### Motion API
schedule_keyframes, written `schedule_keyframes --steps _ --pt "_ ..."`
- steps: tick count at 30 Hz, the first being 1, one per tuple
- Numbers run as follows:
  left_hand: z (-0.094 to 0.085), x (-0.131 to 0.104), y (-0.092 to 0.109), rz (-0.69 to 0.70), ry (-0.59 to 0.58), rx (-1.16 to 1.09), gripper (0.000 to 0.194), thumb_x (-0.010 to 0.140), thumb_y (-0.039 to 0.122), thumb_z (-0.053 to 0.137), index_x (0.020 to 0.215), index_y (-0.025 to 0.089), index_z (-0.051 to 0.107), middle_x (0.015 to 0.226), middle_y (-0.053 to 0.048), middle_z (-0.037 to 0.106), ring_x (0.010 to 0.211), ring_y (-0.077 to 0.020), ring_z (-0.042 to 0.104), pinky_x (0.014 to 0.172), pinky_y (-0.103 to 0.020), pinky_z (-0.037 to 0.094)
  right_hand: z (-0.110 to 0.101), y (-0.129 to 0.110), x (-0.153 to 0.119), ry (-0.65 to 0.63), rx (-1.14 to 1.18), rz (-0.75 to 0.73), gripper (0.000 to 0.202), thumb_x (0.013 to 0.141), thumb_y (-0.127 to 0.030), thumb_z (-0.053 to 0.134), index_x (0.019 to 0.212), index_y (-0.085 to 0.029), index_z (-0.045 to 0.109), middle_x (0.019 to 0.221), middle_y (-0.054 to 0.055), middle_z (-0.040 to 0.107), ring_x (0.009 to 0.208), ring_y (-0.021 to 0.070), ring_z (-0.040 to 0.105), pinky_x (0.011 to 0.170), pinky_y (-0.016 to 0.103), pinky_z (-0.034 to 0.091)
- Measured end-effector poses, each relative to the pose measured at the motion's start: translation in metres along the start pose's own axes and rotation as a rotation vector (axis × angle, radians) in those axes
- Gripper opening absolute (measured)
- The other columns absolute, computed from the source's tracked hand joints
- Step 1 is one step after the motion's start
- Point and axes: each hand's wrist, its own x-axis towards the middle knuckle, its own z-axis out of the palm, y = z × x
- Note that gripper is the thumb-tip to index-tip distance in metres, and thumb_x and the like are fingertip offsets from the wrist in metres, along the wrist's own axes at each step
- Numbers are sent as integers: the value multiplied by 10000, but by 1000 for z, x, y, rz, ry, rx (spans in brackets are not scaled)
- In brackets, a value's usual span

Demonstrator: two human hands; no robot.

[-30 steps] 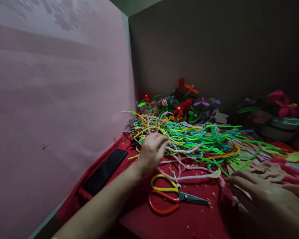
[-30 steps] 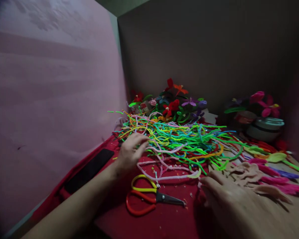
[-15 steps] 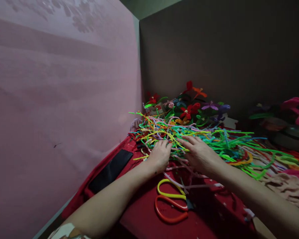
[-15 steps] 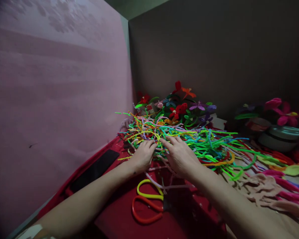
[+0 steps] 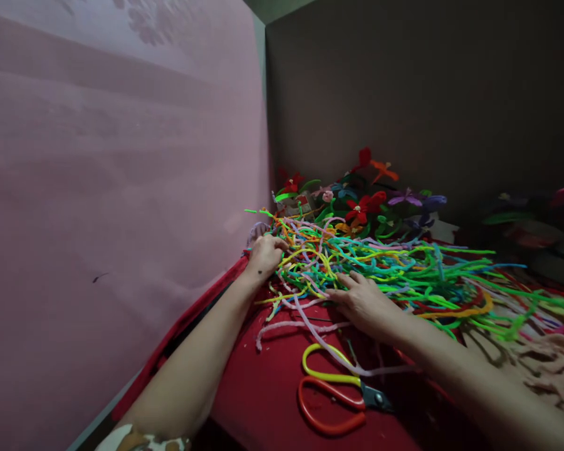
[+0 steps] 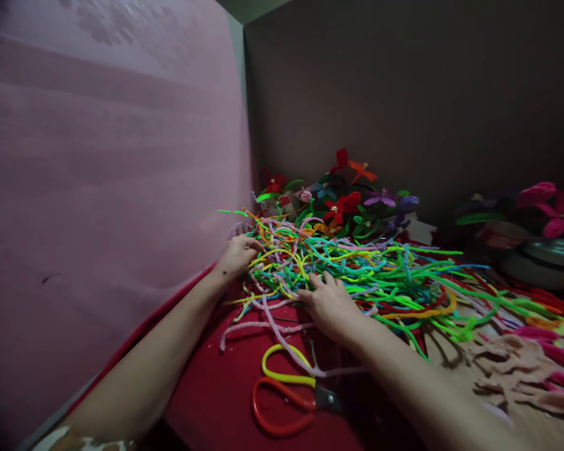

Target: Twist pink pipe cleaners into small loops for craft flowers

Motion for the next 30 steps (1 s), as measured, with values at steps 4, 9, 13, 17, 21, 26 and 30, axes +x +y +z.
schedule_keyframes --steps 4,9,13,17,21,26,30 --pt "19 2 2 25 -78 86 300 663 95 476 796 230 710 755 -62 633 786 -205 551 742 -310 418 6 -2 -2 -29 13 19 397 823 -222 407 1196 -305 514 1317 130 406 1179 374 335 840 489 346" --pt "19 -3 9 35 -22 184 219 731 156 481 759 190 695 789 -115 567 888 -264 491 767 -389 392 6 -6 -5 -41 59 46 404 833 -223 383 1212 -287 505 1358 133 363 1210 387 312 878 520 317" --pt "-1 -5 11 96 75 195 214 783 204 462 751 206 674 922 -87 557 970 -242 432 830 -377 368 4 -7 -8 -37 80 50 410 832 -212 379 1217 -277 504 1368 137 350 1216 367 321 902 517 302" --pt "-22 -4 3 214 180 32 145 764 224 526 739 212 668 904 -29 617 937 -189 450 835 -313 384 8 -6 -9 -21 86 50 412 827 -201 383 1212 -283 507 1355 126 368 1212 346 332 905 499 304" --pt "-40 -5 -1 144 189 -19 148 759 227 522 725 205 664 768 -29 639 837 -184 487 799 -318 396 11 -5 -8 1 70 44 403 836 -215 372 1210 -280 508 1342 124 382 1204 342 340 900 491 304" --pt "-39 -5 -2 -15 115 -249 96 690 228 571 734 200 652 797 -29 617 858 -186 501 833 -340 382 7 -7 -10 2 56 32 409 834 -195 361 1208 -269 510 1319 132 406 1171 343 372 875 479 324" --pt "-22 -2 -5 -118 7 -420 202 599 248 627 772 145 642 678 -14 610 624 -140 547 598 -261 438 3 -8 -9 -4 43 38 401 817 -189 378 1178 -270 533 1291 134 425 1145 344 387 850 468 343"
